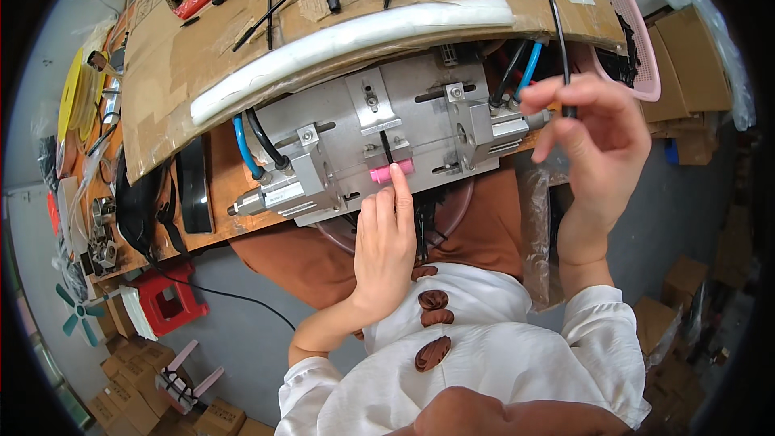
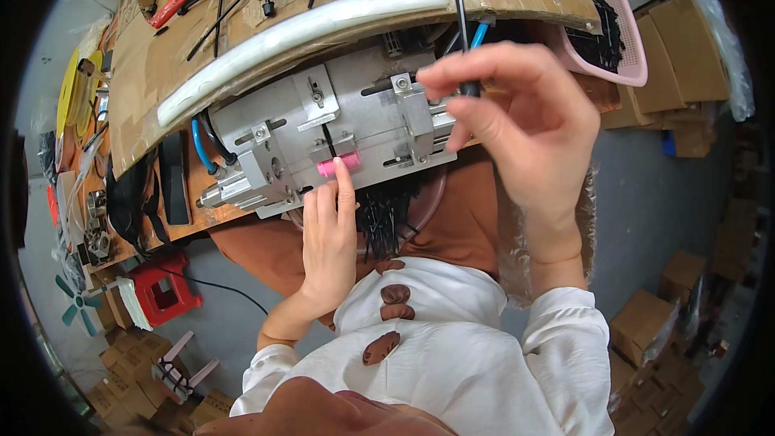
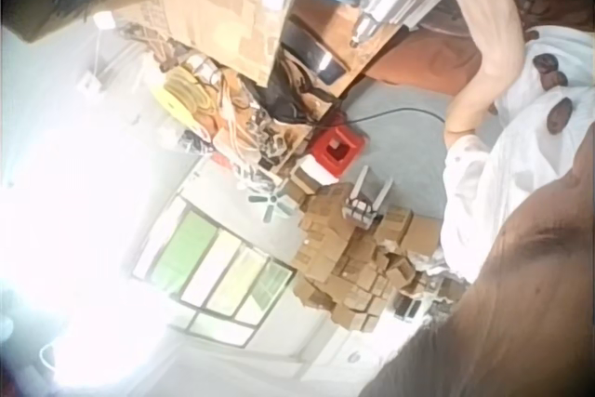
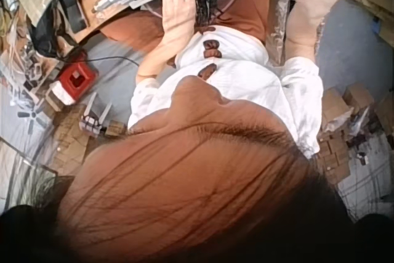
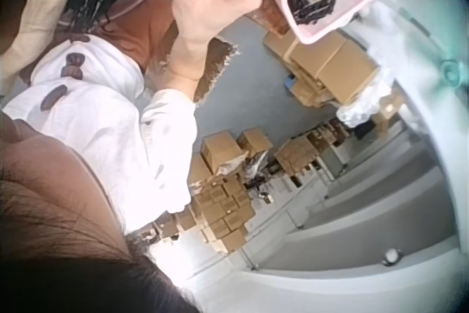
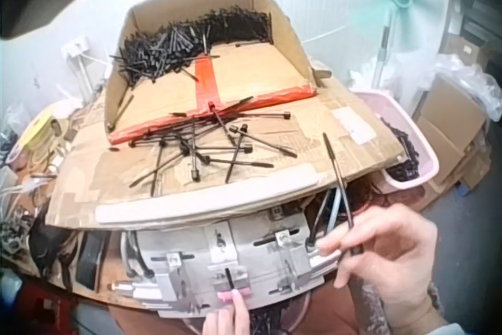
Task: The person picks up black cable ties from a cardboard box, inserts each one into a pneumatic machine on a workbench to process it, and then places the finished items into a pink plastic container.
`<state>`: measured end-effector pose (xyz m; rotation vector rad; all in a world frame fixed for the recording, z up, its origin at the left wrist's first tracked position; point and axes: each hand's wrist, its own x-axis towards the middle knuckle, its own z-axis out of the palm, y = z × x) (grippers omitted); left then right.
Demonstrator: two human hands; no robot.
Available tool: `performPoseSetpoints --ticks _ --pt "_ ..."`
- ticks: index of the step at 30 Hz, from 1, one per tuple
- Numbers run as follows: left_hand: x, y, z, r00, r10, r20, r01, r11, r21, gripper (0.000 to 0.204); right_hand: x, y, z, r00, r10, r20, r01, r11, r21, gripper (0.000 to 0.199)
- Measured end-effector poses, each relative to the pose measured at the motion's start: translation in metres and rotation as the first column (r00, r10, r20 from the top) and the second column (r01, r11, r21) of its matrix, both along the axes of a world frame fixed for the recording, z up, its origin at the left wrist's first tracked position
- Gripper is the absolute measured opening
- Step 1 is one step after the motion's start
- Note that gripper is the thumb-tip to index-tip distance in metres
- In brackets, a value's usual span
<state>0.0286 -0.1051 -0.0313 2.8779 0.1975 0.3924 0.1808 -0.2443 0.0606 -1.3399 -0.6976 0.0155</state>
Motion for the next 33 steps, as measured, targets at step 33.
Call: performPoseSetpoints --ticks 33 --pt "0.158 0.144 0.101 0.979 -0.160 0.124 0.176 0.975 -0.134 0.026 0.007 0.024 -0.017 0.728 0.034 0.684 0.350 0.840 -0.414 0.028"
